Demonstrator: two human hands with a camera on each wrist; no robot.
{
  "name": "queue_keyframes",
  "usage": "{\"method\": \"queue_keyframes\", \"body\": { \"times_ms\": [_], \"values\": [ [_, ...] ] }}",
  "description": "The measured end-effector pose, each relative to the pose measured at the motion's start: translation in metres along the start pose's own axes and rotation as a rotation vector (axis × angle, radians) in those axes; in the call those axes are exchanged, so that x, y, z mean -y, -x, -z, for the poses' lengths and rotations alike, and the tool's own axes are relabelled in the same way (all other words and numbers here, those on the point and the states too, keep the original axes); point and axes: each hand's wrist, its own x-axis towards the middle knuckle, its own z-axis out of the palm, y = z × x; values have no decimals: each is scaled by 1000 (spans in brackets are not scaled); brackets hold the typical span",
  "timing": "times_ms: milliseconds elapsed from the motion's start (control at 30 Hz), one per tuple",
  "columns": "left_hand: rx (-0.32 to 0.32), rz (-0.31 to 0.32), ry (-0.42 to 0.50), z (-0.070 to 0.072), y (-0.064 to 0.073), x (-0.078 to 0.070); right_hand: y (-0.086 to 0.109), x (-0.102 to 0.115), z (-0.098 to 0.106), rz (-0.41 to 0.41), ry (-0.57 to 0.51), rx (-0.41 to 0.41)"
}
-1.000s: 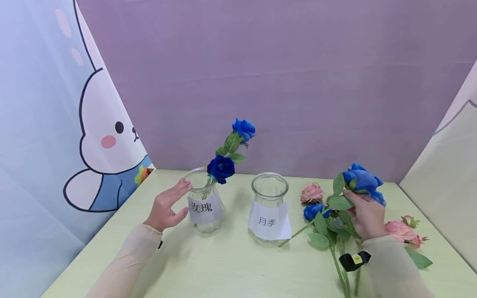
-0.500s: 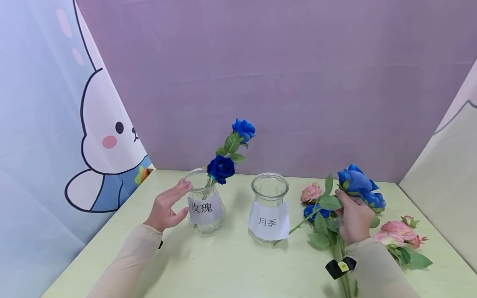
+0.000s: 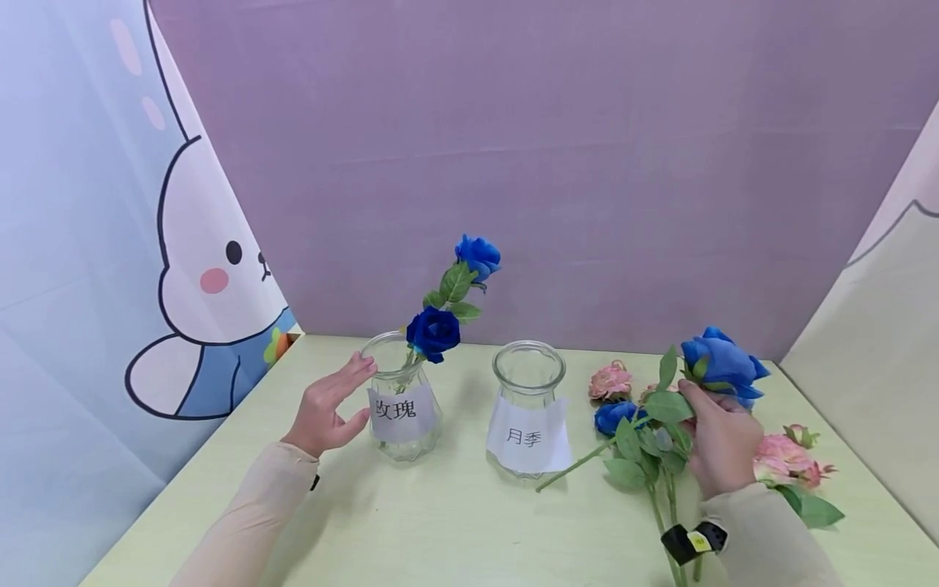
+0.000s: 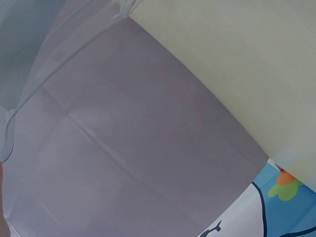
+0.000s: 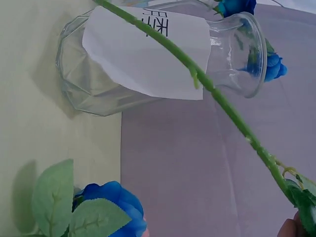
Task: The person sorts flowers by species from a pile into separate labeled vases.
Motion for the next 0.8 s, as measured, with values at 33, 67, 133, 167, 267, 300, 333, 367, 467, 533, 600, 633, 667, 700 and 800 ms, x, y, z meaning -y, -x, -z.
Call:
{"method": "queue_keyframes", "body": {
  "times_ms": [33, 67, 133, 167, 267, 300, 333, 367, 467, 533, 600, 633, 667, 700, 800],
  "values": [
    [-1, -2, 0, 0, 0, 0, 2, 2, 0, -21, 0, -1],
    [-3, -1, -2, 0, 0, 0, 4, 4, 0, -31, -7, -13],
    [-1, 7, 0, 0, 0, 0, 7, 5, 0, -44, -28, -47],
    [-1, 9, -1, -1, 0, 0, 9, 4, -2, -42, -20, -89],
    [-4, 10, -7, -2, 1, 0, 15, -2, -6, -42, -12, -208],
    [-6, 7, -8, -2, 1, 0, 17, -6, -7, -42, -14, -240],
    [-9, 4, -10, -2, 1, 1, 19, -10, -8, -39, -15, -270],
    [-12, 2, -13, -2, 1, 1, 20, -13, -10, -37, -27, -295],
    [-19, 0, -12, -2, 1, 1, 25, -24, -11, -34, -110, -297],
    [-20, 1, -9, -2, 0, 1, 28, -31, -12, -27, -155, -269],
    [-18, 5, -5, -2, 0, 1, 33, -38, -12, -40, -223, -215],
    [-18, 3, -4, -2, 0, 1, 36, -41, -12, -48, -256, -182],
    [-17, 3, -3, -3, 1, 1, 39, -44, -13, -57, -281, -156],
    [-19, 2, -3, -3, 1, 1, 41, -47, -14, -64, -284, -141],
    [-26, -2, -2, -3, 0, 2, 47, -55, -18, -77, -265, -120]
  ]
}}
